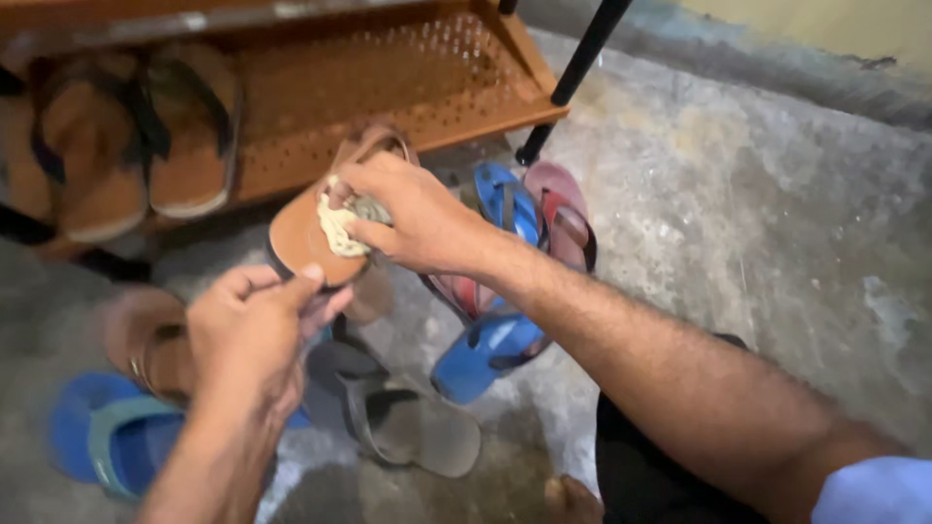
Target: The person wipes the straps and soles of several flip-flops using a white cloth. They handle each pair individually, turning them over to clean different surfaces, and place the cleaned items on a nearby orange shoe rack.
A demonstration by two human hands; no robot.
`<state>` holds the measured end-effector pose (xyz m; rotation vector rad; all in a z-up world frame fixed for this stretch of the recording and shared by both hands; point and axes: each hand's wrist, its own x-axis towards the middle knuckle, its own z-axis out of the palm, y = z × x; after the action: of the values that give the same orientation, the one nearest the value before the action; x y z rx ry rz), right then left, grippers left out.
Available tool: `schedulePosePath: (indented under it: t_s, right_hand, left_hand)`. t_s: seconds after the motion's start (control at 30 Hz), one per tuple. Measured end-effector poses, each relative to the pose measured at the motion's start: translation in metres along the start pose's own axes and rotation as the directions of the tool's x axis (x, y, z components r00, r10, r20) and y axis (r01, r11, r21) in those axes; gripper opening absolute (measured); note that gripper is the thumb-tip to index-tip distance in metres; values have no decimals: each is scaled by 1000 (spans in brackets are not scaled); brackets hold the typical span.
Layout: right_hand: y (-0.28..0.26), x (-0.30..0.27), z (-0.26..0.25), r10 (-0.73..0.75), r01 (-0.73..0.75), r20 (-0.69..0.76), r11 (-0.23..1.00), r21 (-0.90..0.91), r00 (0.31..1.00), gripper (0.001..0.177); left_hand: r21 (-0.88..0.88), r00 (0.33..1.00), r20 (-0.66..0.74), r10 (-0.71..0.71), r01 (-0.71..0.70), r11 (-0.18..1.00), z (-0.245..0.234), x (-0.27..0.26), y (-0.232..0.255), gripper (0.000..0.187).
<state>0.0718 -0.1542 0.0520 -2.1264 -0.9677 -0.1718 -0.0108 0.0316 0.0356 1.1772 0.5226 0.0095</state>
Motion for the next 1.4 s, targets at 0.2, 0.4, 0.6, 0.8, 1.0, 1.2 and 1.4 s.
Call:
schedulePosePath:
  t_s: [0.2, 0.4, 0.6, 0.8, 1.0, 1.2, 1.4]
  right_hand:
    - [-28, -4, 9, -128, 125, 17, 987, 102, 992, 28]
    - [-18, 1, 10, -142, 146, 55, 987, -63, 988, 31]
    - [-39, -1, 24, -164, 164, 4, 986, 25, 986, 33]
    - [-38, 3, 39, -181, 182, 20, 976, -119, 983, 28]
    - [-35, 6, 43, -95, 96, 15, 975, -198, 995, 30]
    - [-38, 0, 53, -120, 119, -7, 991, -59, 993, 29]
    - [-7, 13, 41, 91, -90, -9, 959, -268, 996, 19]
  left_hand:
    - [-7, 1000, -17, -15, 15, 1000, -7, 0, 12, 9]
    - [8, 999, -44, -13, 14, 1000, -13, -5, 18, 13]
    - [41, 991, -130, -17, 22, 999, -18, -6, 28, 15]
    - [70, 981, -195, -10, 24, 997, -27, -2, 32, 25]
    - [158, 979, -204, 17, 16, 987, -26, -4, 31, 27]
    - [111, 986, -165, -31, 50, 993, -27, -5, 28, 26]
    - [194, 983, -177, -50, 84, 977, -23, -6, 29, 25]
